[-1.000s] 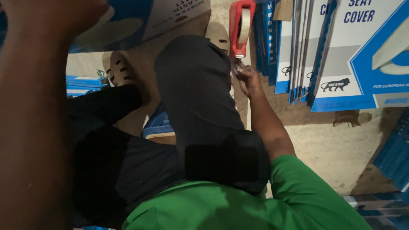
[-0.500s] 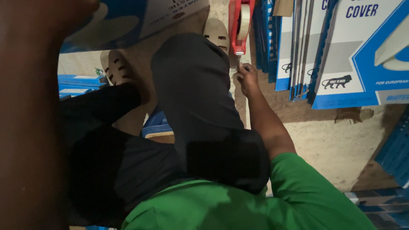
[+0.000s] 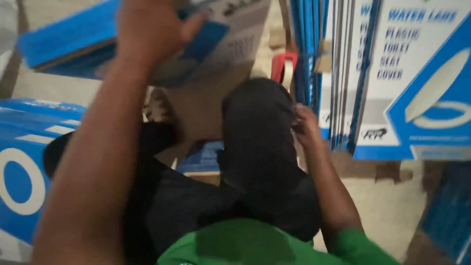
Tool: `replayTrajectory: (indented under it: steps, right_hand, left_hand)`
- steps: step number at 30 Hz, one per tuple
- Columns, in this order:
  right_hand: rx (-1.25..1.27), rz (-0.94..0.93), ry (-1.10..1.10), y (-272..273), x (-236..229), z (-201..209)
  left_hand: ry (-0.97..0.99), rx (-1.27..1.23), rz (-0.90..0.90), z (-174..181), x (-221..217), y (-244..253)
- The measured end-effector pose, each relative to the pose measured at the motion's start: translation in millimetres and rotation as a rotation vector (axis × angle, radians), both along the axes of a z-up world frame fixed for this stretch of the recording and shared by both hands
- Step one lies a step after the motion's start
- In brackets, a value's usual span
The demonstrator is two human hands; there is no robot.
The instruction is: The person sits on the floor and repeatedly folds flat blue and white cardboard boxes into rectangular packages. They use a handheld tape dispenser to seal the boxes and stack the finished packages to the left.
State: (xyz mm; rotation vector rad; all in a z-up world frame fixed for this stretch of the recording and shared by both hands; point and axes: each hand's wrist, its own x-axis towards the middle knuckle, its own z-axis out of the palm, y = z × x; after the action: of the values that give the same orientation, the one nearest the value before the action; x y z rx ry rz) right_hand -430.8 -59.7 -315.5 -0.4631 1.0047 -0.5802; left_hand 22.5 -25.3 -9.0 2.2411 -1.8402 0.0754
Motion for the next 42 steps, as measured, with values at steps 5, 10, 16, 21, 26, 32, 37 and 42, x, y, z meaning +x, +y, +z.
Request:
replayTrajectory:
  steps: [5,10,16,21,26,32,37,42]
  right_hand:
    - [-0.553,-0.12,-0.071,-65.4,8.4,214.2]
    - [-0.684,0.114,-0.148,-51.8,109.5,331.0]
    - [-0.541,0.158,-0.157,-40.4,196.1,333.7]
    - [-0.586,0.122,-0.112,-44.4,209.9,325.6]
    - [-0.47,0.057,-0.006,-49.7,222.5,316.2]
    - [-0.434,0.007,0.184,-47.1,233.9,293.1]
    - [-0.475,-0.018,0.238,-47.8,227.2,263.0]
    - [-0.881,0.004,0.496,-44.7,228.9,202.6]
  left_hand:
    - [0.223,-0.222,-0.183,11.9,-6.3,0.4]
    - [0.243,-0.316,-0.188,16.8,-17.6,4.1]
    - [0.222,-0.332,-0.223,15.3,-30.6,10.0]
    - [0.231,-0.291,-0.223,18.2,-34.0,13.7]
    - [0.242,-0.31,-0.204,21.2,-39.5,18.4]
    - [0.217,-0.309,-0.197,18.0,-41.2,19.1]
    - [0.211,-0.339,-0.209,13.2,-43.2,20.8]
    - [0.213,-0.398,-0.23,13.5,-46.3,21.5]
